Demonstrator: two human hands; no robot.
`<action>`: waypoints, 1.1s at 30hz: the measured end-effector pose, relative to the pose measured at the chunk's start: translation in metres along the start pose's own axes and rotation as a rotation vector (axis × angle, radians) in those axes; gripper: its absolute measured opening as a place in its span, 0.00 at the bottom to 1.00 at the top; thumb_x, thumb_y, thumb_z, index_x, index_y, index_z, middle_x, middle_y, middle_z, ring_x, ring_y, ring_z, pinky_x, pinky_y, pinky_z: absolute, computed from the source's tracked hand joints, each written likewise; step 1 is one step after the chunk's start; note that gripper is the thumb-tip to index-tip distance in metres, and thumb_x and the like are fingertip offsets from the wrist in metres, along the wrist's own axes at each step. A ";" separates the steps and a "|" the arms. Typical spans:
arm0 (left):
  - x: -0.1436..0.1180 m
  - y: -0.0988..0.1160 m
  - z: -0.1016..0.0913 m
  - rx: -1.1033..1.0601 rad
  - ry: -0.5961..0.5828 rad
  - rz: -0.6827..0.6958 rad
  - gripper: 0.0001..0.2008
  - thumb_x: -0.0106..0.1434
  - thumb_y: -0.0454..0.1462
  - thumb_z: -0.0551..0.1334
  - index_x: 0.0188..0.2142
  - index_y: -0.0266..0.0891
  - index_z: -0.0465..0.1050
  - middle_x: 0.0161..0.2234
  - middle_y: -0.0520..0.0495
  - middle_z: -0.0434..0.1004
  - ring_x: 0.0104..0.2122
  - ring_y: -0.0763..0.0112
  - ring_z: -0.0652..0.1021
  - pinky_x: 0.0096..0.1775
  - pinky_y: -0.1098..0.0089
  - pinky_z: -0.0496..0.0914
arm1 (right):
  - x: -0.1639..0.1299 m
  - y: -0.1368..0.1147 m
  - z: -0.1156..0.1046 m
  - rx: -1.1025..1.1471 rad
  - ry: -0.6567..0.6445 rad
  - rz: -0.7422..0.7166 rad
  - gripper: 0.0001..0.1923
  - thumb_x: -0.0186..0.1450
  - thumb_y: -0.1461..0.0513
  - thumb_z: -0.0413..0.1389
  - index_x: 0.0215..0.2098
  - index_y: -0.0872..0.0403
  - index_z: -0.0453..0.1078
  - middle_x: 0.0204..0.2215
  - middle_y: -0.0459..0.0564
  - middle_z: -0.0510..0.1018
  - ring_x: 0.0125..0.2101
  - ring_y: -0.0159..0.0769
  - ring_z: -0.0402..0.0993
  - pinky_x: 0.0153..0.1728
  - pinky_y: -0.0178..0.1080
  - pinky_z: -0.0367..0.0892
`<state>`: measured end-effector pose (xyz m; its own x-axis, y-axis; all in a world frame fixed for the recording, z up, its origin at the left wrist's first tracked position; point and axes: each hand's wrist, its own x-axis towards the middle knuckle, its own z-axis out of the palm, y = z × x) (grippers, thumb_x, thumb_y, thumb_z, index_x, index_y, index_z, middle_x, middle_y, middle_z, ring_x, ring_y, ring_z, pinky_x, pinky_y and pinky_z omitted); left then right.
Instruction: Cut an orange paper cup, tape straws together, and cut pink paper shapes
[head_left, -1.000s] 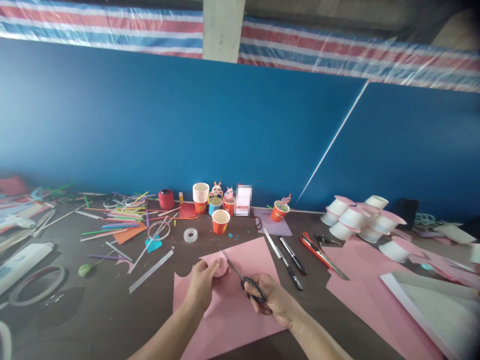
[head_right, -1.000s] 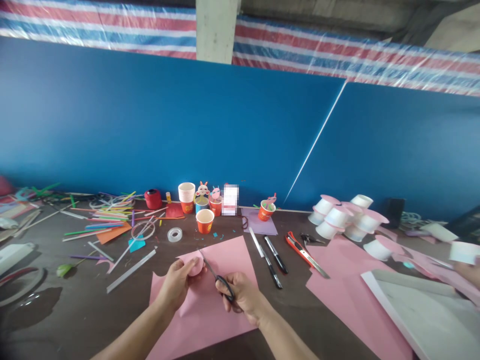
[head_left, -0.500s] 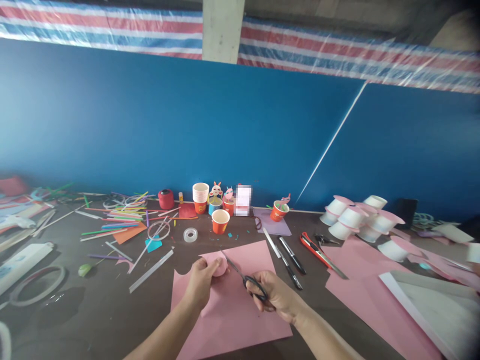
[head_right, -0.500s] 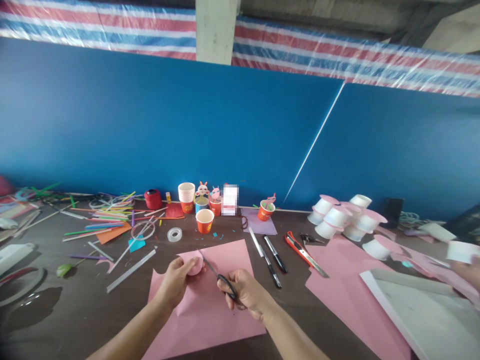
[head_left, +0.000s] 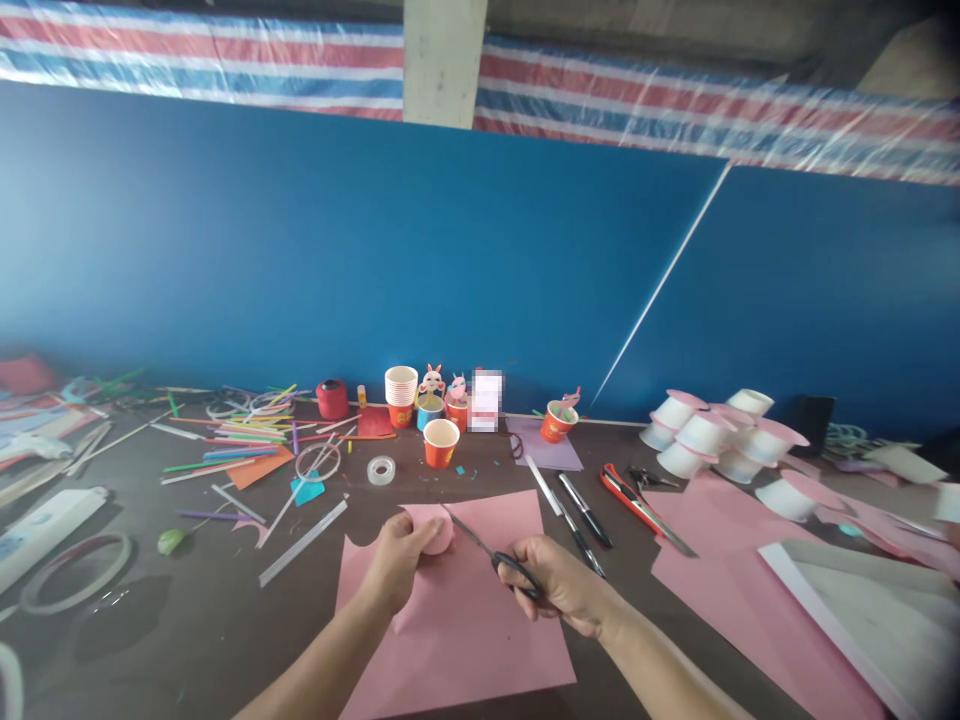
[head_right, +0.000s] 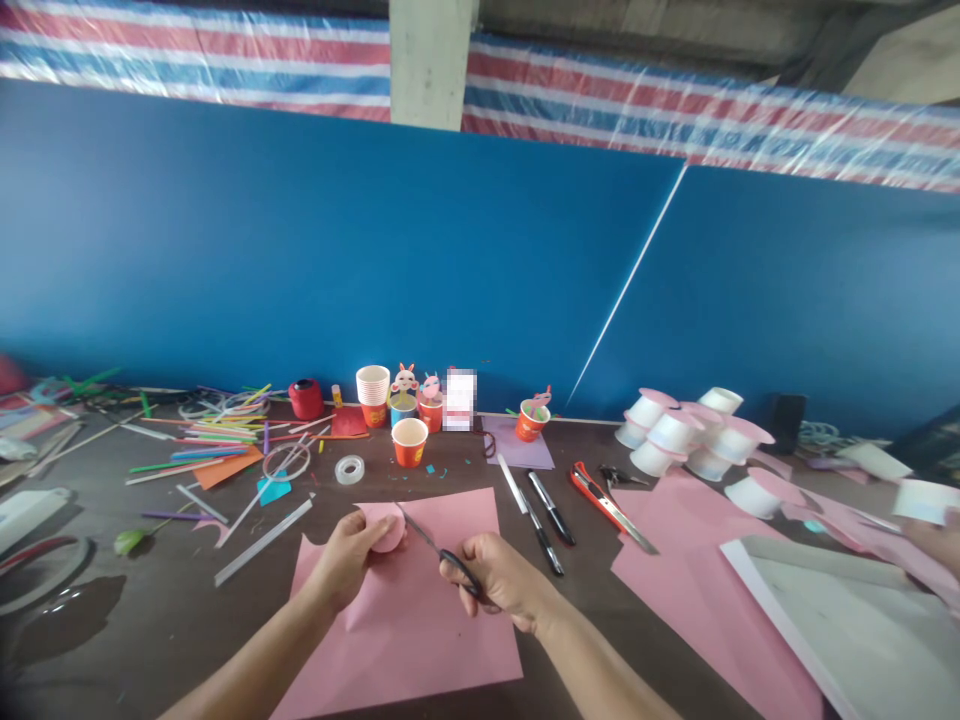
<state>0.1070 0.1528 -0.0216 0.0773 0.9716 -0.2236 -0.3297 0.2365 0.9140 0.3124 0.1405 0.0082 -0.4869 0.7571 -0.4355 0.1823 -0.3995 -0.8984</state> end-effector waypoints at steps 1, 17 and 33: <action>0.000 0.000 0.000 0.022 -0.008 0.004 0.13 0.49 0.43 0.61 0.25 0.32 0.72 0.22 0.43 0.74 0.24 0.68 0.74 0.26 0.71 0.66 | 0.000 0.000 0.000 0.002 0.000 -0.002 0.17 0.54 0.51 0.54 0.24 0.58 0.61 0.09 0.40 0.67 0.08 0.19 0.44 0.11 0.29 0.36; 0.005 0.002 -0.010 0.110 -0.073 -0.051 0.13 0.51 0.42 0.60 0.29 0.32 0.71 0.24 0.43 0.74 0.26 0.67 0.75 0.26 0.72 0.66 | 0.000 -0.004 -0.006 -0.071 0.001 0.018 0.15 0.54 0.53 0.54 0.23 0.58 0.61 0.09 0.39 0.66 0.08 0.19 0.45 0.11 0.29 0.35; 0.004 0.008 -0.010 0.144 -0.138 -0.084 0.12 0.51 0.41 0.60 0.31 0.33 0.68 0.24 0.45 0.73 0.26 0.67 0.75 0.27 0.71 0.66 | 0.003 -0.007 -0.008 -0.115 0.004 0.016 0.16 0.53 0.53 0.56 0.24 0.58 0.62 0.09 0.39 0.66 0.08 0.19 0.49 0.11 0.28 0.37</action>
<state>0.0954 0.1586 -0.0188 0.2308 0.9371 -0.2617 -0.1795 0.3054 0.9352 0.3168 0.1500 0.0122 -0.4799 0.7532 -0.4499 0.2867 -0.3500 -0.8918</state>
